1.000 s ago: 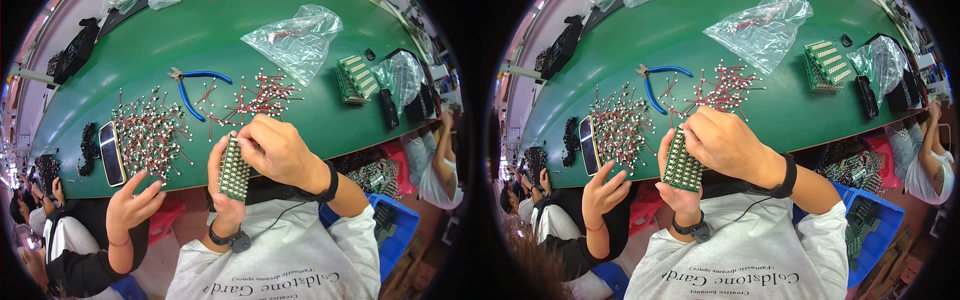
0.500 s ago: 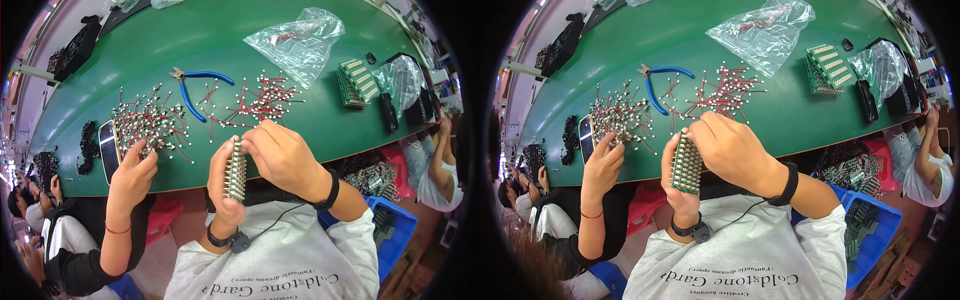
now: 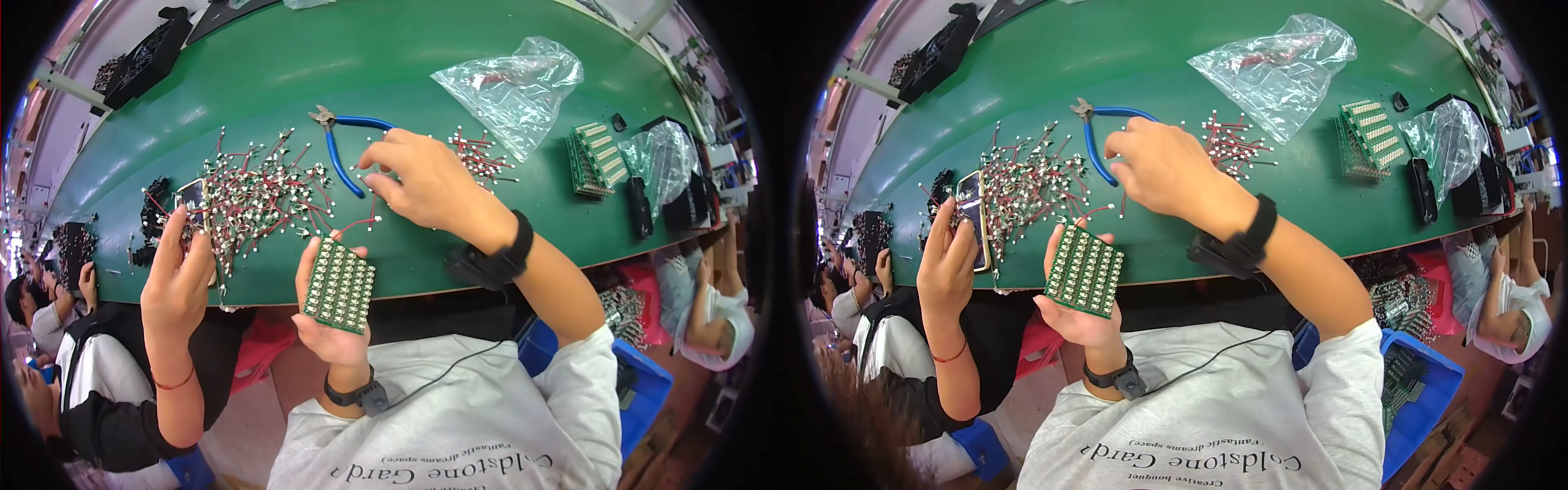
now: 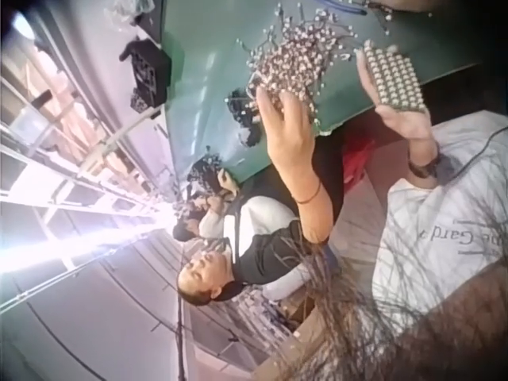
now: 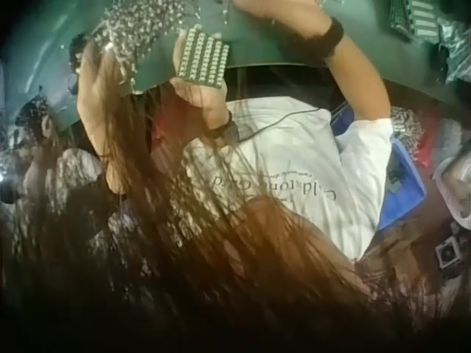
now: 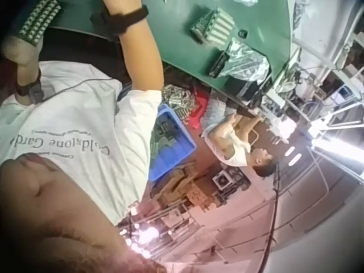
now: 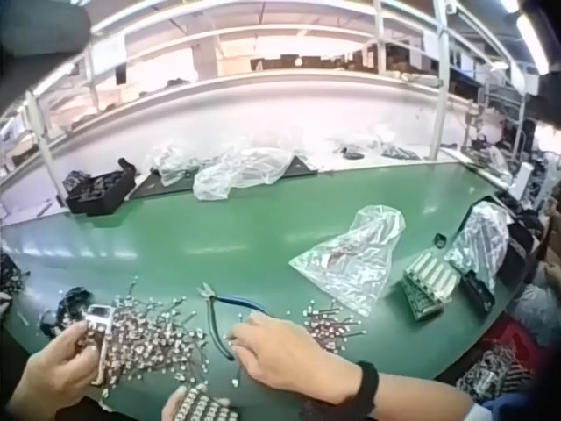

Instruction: Inserting small electronic components into a printed circuit board on an assembly line.

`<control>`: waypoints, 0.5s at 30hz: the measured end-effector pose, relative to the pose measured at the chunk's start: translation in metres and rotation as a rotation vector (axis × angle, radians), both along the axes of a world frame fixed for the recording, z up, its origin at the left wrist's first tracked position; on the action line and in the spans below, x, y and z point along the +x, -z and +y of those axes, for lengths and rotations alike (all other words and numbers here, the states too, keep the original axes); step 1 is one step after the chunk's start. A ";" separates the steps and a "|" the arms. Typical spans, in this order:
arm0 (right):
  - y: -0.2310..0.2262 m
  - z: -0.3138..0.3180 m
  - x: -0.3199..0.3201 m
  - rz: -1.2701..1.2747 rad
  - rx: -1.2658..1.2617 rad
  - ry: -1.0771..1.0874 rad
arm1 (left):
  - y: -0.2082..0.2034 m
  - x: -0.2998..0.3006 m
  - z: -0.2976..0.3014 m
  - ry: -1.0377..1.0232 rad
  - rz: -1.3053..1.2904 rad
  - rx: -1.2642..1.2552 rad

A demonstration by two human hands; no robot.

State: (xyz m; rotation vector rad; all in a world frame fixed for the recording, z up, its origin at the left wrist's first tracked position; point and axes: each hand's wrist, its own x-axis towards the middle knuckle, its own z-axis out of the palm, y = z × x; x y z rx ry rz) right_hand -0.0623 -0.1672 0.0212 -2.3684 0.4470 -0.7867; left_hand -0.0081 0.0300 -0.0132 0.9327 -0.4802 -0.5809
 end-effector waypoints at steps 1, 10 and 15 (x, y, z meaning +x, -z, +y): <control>0.003 0.000 0.008 0.076 -0.043 0.010 | 0.000 0.004 0.002 -0.016 0.000 -0.008; 0.017 0.004 0.010 0.260 -0.196 -0.017 | 0.002 0.009 0.009 0.005 0.016 -0.037; 0.016 0.006 0.010 0.283 -0.396 -0.008 | 0.003 0.009 0.006 0.024 0.010 -0.044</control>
